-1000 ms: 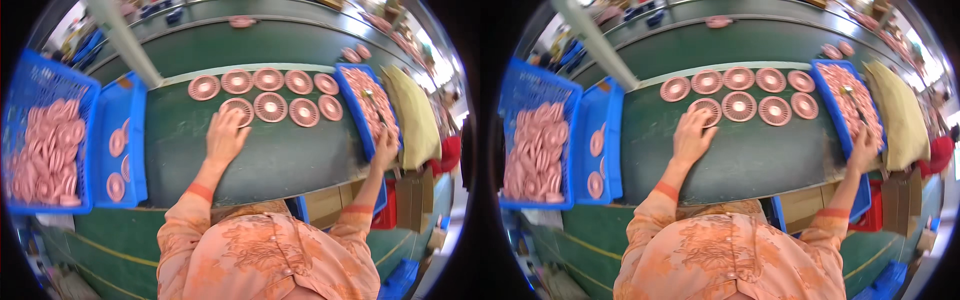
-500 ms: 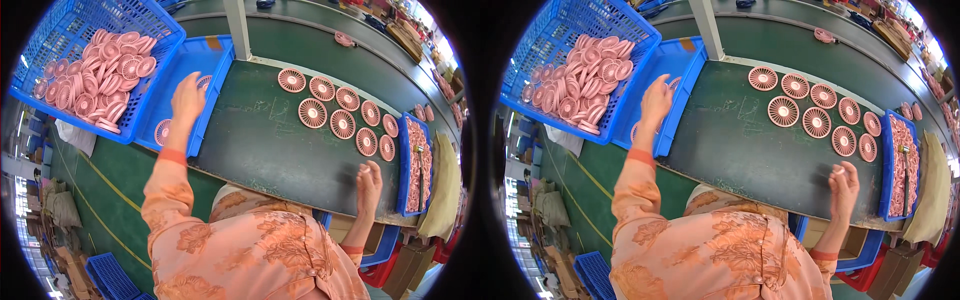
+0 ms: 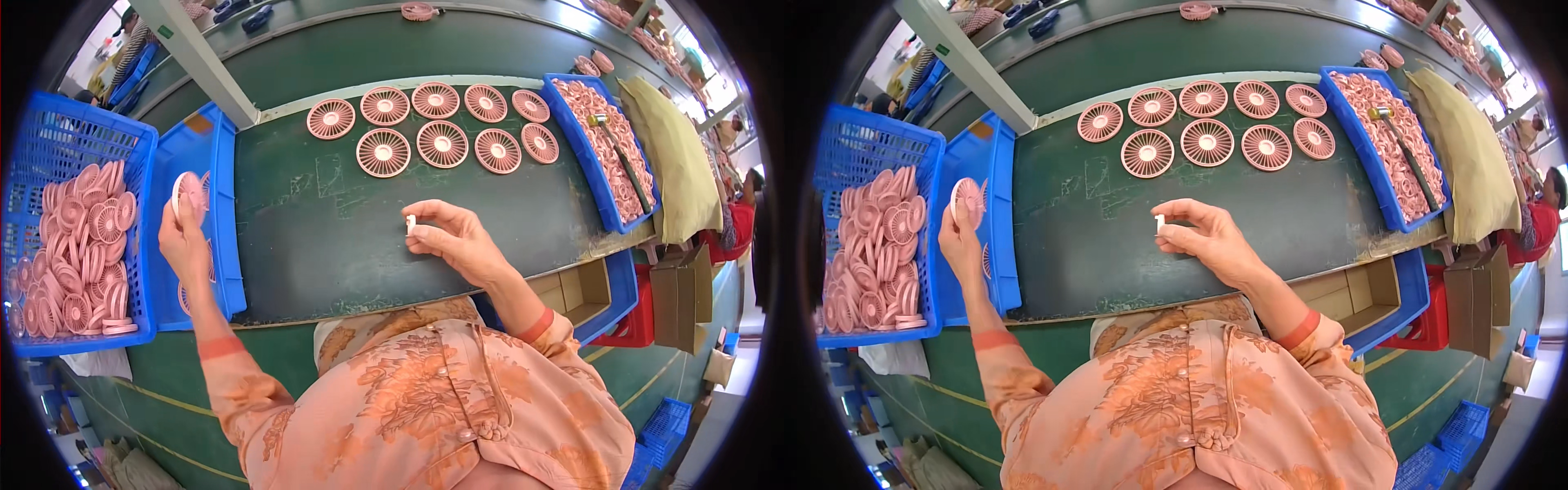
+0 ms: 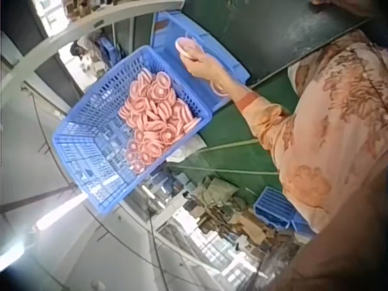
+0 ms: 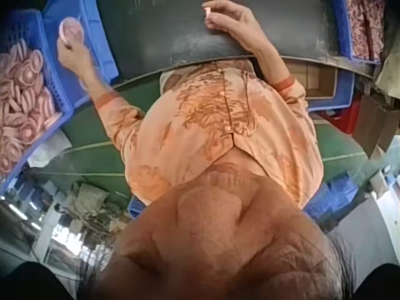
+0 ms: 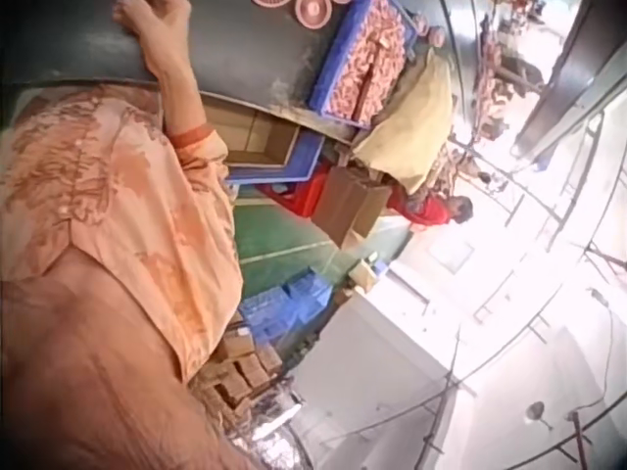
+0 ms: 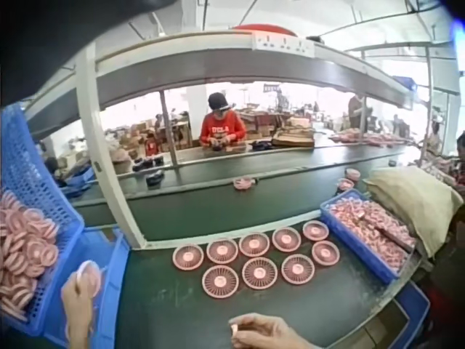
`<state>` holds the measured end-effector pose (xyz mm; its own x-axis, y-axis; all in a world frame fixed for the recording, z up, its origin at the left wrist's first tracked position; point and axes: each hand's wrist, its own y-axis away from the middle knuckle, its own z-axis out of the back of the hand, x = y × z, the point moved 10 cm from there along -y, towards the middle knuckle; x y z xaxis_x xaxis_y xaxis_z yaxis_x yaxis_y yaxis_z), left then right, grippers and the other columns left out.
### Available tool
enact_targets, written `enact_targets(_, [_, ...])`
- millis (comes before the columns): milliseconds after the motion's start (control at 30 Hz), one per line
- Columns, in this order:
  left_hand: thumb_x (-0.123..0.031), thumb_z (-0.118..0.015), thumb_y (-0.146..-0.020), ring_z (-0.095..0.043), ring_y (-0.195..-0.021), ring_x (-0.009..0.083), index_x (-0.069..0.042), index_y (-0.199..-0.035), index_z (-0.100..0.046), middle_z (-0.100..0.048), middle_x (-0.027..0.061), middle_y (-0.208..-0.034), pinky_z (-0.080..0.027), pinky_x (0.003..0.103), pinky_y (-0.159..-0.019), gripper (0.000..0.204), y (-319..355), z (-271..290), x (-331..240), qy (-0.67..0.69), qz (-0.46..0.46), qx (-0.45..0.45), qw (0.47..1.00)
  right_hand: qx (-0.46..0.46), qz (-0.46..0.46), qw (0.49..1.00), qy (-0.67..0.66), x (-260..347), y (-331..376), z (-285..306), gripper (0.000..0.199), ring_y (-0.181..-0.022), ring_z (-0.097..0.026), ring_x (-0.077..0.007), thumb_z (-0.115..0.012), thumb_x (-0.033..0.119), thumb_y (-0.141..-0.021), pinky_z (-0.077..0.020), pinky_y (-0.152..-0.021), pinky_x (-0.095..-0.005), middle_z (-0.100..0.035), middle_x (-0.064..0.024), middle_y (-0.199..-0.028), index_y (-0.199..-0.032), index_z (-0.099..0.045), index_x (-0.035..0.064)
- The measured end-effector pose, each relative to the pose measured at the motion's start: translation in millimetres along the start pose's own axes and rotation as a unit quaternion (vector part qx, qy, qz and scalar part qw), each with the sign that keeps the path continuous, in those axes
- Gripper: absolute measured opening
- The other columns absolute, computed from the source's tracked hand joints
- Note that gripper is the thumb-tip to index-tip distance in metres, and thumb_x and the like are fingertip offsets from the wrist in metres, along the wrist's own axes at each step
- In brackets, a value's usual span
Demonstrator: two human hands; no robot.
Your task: The person retrieves fan covers and small plastic components from bins, fits the components into the fan covers by hand, and taps them into place using a small mallet.
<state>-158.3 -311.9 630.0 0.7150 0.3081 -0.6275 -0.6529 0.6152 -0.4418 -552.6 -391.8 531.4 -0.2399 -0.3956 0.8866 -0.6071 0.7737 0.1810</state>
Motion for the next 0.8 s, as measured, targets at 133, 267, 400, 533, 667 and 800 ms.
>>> enact_targets(133, [-0.024,-0.056,-0.105,-0.068,-0.094,0.0122,-0.003,-0.116,-0.069,-0.07,0.0028,-0.105,-0.055,0.024,-0.08,0.027,85,-74,-37,0.43,0.132,0.155,0.879,0.008,0.012,0.999,0.033,1,-1,-5,0.031,-0.093,-0.067,-0.0108,-0.069,0.007,-0.095,-0.0577,-0.084,-0.0254,-0.067,-0.0029,-0.106,-0.124,-0.064,0.0])
enact_targets(267, [-0.027,-0.054,-0.106,-0.07,-0.098,0.017,0.001,-0.12,-0.064,-0.069,0.0095,-0.111,-0.062,0.032,-0.086,0.033,166,-127,-89,0.555,0.244,0.284,0.743,0.01,0.029,0.998,0.046,5,3,-16,0.031,-0.093,-0.067,-0.0098,-0.07,0.005,-0.095,-0.057,-0.084,-0.025,-0.067,-0.0032,-0.107,-0.125,-0.064,-0.0009])
enact_targets(400, [-0.025,-0.051,-0.107,-0.071,-0.1,0.0204,0.005,-0.123,-0.06,-0.069,0.0148,-0.114,-0.063,0.034,-0.085,0.035,196,-148,-101,0.599,0.293,0.308,0.679,-0.011,0.109,0.981,0.163,17,10,-24,0.031,-0.092,-0.067,-0.0096,-0.07,0.003,-0.093,-0.0571,-0.081,-0.0247,-0.067,-0.0025,-0.104,-0.124,-0.064,-0.0013])
enact_targets(533, [-0.021,-0.05,-0.107,-0.071,-0.099,0.0205,0.005,-0.122,-0.06,-0.069,0.0149,-0.114,-0.063,0.034,-0.085,0.032,205,-156,-107,0.588,0.294,0.332,0.677,-0.048,0.286,0.887,0.359,49,21,-42,0.028,-0.089,-0.069,-0.0134,-0.072,0.002,-0.09,-0.0576,-0.073,-0.0273,-0.07,-0.0068,-0.1,-0.117,-0.068,0.0011])
enact_targets(667, [-0.019,-0.052,-0.106,-0.071,-0.098,0.0186,0.005,-0.122,-0.06,-0.069,0.0135,-0.113,-0.062,0.033,-0.085,0.03,207,-154,-113,0.566,0.273,0.335,0.702,-0.064,0.335,0.834,0.433,47,21,-45,0.023,-0.085,-0.071,-0.0203,-0.073,0.002,-0.087,-0.0572,-0.069,-0.0316,-0.07,-0.0116,-0.1,-0.11,-0.07,0.0027])
enact_targets(800, [-0.017,-0.053,-0.105,-0.07,-0.096,0.0162,0.003,-0.12,-0.061,-0.069,0.0106,-0.11,-0.062,0.032,-0.084,0.026,211,-150,-116,0.558,0.25,0.32,0.724,-0.072,0.304,0.81,0.496,46,21,-45,0.019,-0.082,-0.07,-0.0275,-0.073,0.003,-0.087,-0.0574,-0.07,-0.035,-0.069,-0.0132,-0.098,-0.106,-0.071,0.003])
